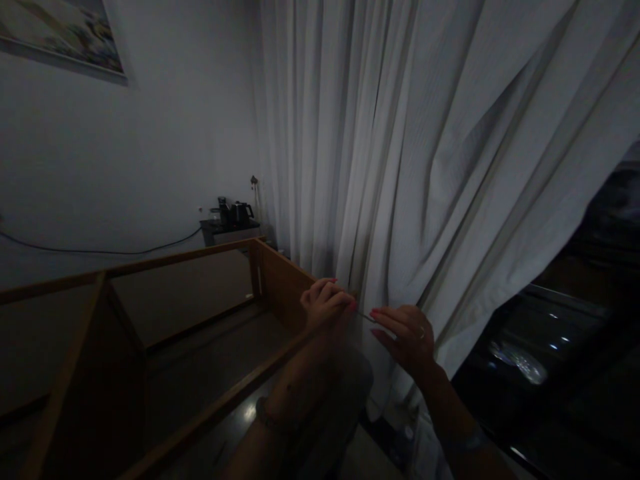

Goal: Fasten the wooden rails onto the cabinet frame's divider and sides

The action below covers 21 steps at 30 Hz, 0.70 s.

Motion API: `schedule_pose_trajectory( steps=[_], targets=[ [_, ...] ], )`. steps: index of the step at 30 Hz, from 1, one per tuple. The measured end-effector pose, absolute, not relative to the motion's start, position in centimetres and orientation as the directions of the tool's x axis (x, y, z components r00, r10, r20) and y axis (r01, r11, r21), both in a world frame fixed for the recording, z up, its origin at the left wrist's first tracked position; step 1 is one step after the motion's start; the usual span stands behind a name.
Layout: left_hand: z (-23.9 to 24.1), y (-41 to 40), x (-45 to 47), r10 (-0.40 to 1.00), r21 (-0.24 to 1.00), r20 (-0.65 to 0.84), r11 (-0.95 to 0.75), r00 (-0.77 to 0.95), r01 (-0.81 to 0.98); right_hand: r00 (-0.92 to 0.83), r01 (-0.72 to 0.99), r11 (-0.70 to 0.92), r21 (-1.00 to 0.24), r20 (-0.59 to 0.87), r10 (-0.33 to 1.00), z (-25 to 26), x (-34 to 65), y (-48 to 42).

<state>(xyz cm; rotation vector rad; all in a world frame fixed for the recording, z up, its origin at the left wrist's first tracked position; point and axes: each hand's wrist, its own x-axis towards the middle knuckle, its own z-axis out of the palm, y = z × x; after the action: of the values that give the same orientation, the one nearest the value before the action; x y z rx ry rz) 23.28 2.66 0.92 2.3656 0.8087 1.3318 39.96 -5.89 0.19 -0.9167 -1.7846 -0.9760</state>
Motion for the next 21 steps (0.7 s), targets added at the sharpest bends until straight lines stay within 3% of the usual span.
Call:
schedule_pose_trajectory(
  steps=[4, 10, 17, 21],
  targets=[
    [0.8, 2.7, 23.4, 0.616, 0.516, 0.676, -0.788, 0.406, 0.336, -0.363, 0.889, 0.367, 0.273, 0.909, 0.203, 0.4, 40.4, -5.9],
    [0.5, 3.0, 23.4, 0.607, 0.513, 0.689, -0.794, 0.396, 0.326, -0.26, 0.859, 0.499, 0.119, 0.939, 0.225, 0.7, 39.0, -5.4],
    [0.6, 2.9, 23.3, 0.619, 0.526, 0.677, -0.786, 0.398, 0.325, 0.193, 0.757, 0.475, -0.449, 0.848, 0.494, 0.0, 36.2, -6.2],
    [0.6, 3.0, 23.4, 0.611, 0.518, 0.679, -0.792, 0.407, 0.324, 0.297, 0.611, 0.476, -0.633, 0.74, 0.603, -0.5, 35.4, -6.5]
  ],
)
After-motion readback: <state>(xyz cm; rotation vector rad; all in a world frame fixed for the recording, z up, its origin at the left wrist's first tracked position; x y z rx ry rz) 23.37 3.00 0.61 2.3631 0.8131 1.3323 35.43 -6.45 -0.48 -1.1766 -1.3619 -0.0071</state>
